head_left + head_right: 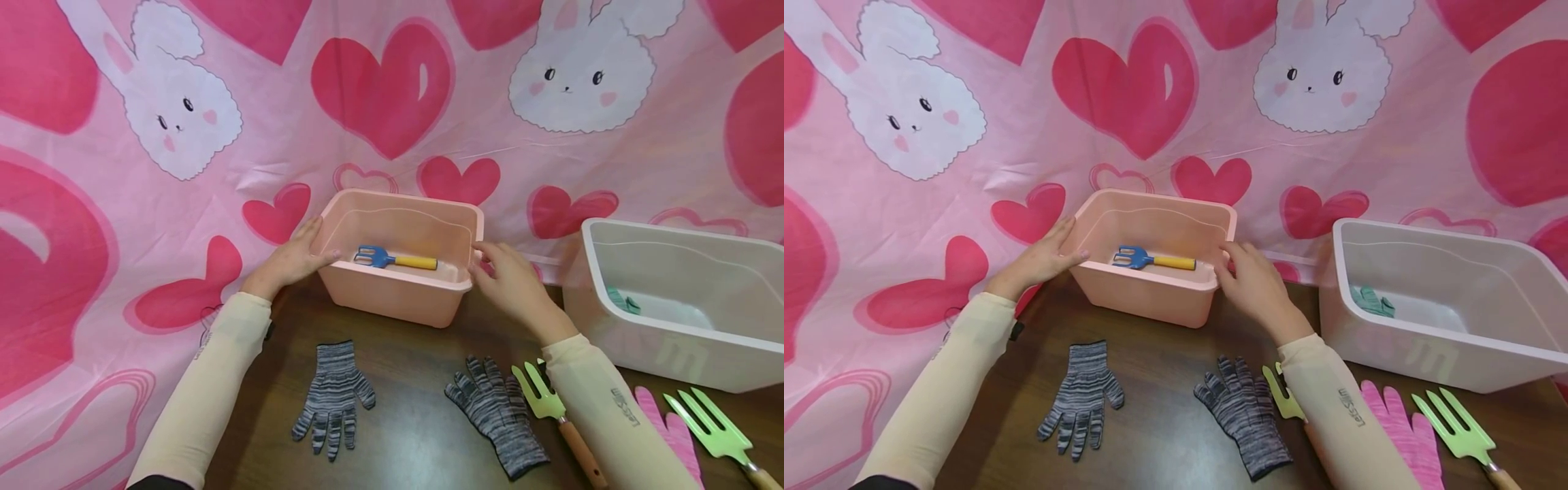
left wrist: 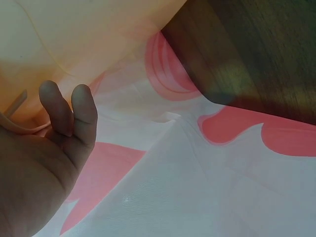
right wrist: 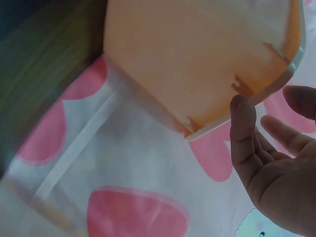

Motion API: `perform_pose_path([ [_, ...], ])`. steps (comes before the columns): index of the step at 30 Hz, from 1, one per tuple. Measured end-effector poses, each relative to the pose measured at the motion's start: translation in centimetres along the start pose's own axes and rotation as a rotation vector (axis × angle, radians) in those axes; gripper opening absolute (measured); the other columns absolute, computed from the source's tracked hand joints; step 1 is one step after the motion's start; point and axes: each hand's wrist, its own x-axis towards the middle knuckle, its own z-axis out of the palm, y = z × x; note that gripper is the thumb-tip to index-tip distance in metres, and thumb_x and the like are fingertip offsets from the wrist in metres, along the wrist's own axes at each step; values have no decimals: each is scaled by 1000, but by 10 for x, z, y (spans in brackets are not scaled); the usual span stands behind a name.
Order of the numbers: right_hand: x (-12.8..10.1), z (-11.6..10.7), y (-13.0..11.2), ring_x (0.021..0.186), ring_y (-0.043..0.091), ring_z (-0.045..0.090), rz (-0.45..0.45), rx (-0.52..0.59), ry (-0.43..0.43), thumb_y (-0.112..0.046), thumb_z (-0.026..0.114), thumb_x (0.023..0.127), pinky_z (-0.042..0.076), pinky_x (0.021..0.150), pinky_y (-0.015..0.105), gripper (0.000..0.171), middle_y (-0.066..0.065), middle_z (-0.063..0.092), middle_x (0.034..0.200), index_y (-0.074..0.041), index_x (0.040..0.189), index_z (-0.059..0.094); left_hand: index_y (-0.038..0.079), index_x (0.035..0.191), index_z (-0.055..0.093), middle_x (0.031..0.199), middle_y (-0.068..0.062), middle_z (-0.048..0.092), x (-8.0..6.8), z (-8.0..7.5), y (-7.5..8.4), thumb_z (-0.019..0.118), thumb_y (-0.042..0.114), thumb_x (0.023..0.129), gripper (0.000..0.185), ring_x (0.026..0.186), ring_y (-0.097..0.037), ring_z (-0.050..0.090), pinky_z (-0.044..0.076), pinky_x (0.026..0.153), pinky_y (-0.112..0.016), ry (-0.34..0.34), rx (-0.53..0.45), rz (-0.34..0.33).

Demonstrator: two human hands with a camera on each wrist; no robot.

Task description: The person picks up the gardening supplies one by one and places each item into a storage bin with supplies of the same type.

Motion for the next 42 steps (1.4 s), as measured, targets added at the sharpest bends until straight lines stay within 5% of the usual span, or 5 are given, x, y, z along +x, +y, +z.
perform_pose_path([
  [9,-19,1,16,117,37,59,-17,22,-30,-23,67,97,50,95,58,57,17,57,139,-8,149,48,16,164,2,169,-9,5,0,-1,1,60,71,86,111,153,-34,7,27,111,-67,-3,-1,2],
  [19,-43,8,27,121,44,56,-25,-120,-104,-22,65,98,41,101,65,41,23,63,129,1,131,63,16,164,3,169,-8,5,-1,0,-1,59,75,84,114,153,-34,7,25,112,-67,-1,-17,0],
  [30,-74,20,38,88,35,68,-131,-325,-83,-19,74,90,58,74,53,35,20,67,105,2,118,70,17,164,3,169,-8,5,0,2,-1,62,67,88,108,153,-34,7,25,112,-67,9,-14,9],
  [42,-103,26,51,75,25,67,-155,-352,-66,-19,78,88,59,61,43,30,12,68,97,-2,112,72,16,164,2,169,-8,3,1,2,-1,59,69,88,109,153,-33,6,25,112,-67,12,-8,16],
])
